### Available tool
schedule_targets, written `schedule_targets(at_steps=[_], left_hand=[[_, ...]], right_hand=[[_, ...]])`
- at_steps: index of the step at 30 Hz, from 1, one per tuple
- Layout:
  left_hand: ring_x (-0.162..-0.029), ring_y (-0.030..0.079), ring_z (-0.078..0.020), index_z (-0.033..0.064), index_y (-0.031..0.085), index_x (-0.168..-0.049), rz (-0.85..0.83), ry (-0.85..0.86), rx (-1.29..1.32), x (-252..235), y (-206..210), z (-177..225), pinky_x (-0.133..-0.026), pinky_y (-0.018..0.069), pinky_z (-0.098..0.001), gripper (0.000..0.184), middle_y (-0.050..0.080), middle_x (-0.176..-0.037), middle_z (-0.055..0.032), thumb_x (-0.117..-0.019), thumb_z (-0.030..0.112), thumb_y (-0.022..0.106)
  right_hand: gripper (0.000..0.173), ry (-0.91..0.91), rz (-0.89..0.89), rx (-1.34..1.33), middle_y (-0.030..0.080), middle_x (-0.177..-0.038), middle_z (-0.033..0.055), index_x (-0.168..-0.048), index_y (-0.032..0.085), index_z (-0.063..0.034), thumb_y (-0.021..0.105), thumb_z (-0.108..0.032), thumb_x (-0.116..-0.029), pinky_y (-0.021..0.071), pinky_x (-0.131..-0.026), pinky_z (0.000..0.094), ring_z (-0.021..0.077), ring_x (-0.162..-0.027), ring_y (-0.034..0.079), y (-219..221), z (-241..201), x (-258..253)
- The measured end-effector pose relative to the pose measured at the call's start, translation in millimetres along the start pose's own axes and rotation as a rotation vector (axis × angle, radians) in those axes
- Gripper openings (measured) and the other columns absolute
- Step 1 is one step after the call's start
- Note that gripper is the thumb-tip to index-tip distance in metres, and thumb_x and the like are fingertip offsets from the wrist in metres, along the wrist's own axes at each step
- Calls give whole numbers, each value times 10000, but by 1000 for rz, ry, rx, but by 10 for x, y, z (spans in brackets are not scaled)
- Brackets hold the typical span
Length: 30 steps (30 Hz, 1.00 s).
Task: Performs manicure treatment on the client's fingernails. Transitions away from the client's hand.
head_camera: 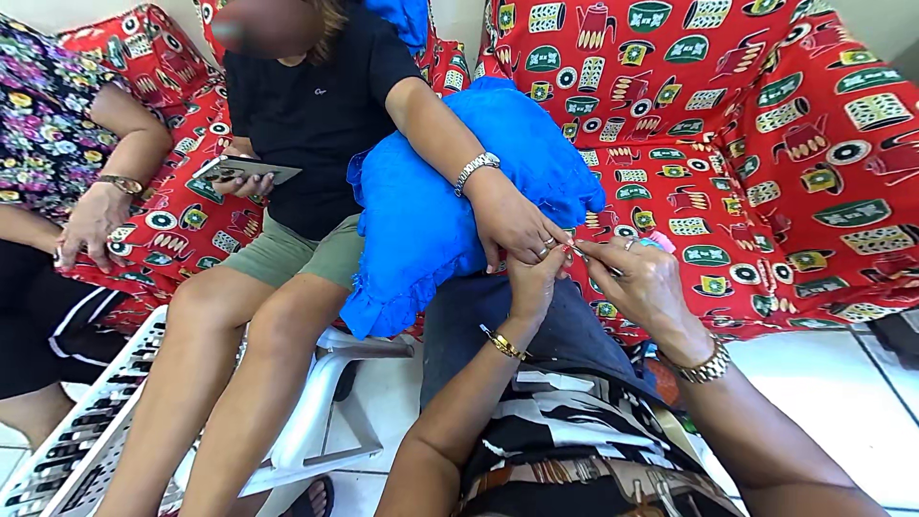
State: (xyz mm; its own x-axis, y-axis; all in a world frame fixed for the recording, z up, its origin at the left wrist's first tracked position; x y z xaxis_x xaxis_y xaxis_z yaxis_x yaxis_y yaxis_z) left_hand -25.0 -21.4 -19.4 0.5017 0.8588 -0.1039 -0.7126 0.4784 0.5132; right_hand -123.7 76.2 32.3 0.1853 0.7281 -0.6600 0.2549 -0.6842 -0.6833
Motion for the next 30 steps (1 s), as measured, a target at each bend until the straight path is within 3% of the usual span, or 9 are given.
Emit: schedule_targets(at_steps=[14, 22, 30], left_hand=[[-554, 592, -47, 78, 687, -883, 15, -2, -15, -5, -4, 1, -520, 507, -178, 108, 664, -705, -16, -925, -21, 676], [-553, 587, -53, 63, 677, -915, 12, -2, -39, -11, -19, 7, -513, 496, -171, 98, 665, -718, -28, -926, -34, 660], [-536, 580, -47, 58, 692, -931, 34, -36, -5, -7, -29, 20, -492, 486, -167, 121, 677, -727, -31, -927, -53, 644]], right_hand=[[264, -23, 32, -18, 689, -766, 169, -1037, 796, -7, 570, -66, -914, 479, -552, 431, 314, -655, 653, 34, 4, -11], [256, -101, 40, -53, 652, -733, 162, -1035, 786, 19, 571, -37, -907, 499, -560, 391, 295, -646, 638, 65, 0, -12], [247, -195, 69, -61, 635, -709, 136, -1029, 792, -2, 580, -68, -920, 460, -538, 373, 274, -635, 619, 88, 42, -15]])
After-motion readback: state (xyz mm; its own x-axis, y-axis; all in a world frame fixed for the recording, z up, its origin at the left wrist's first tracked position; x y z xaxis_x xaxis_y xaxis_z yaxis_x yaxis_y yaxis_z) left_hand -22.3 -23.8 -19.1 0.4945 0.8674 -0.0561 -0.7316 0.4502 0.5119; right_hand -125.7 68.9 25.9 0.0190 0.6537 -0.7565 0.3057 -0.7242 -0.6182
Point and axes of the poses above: each hand's wrist, its own x-axis away from the middle knuckle, its own y-axis out of the palm, z = x × y, the point moved 5 cm from there along -x, towards the middle knuckle
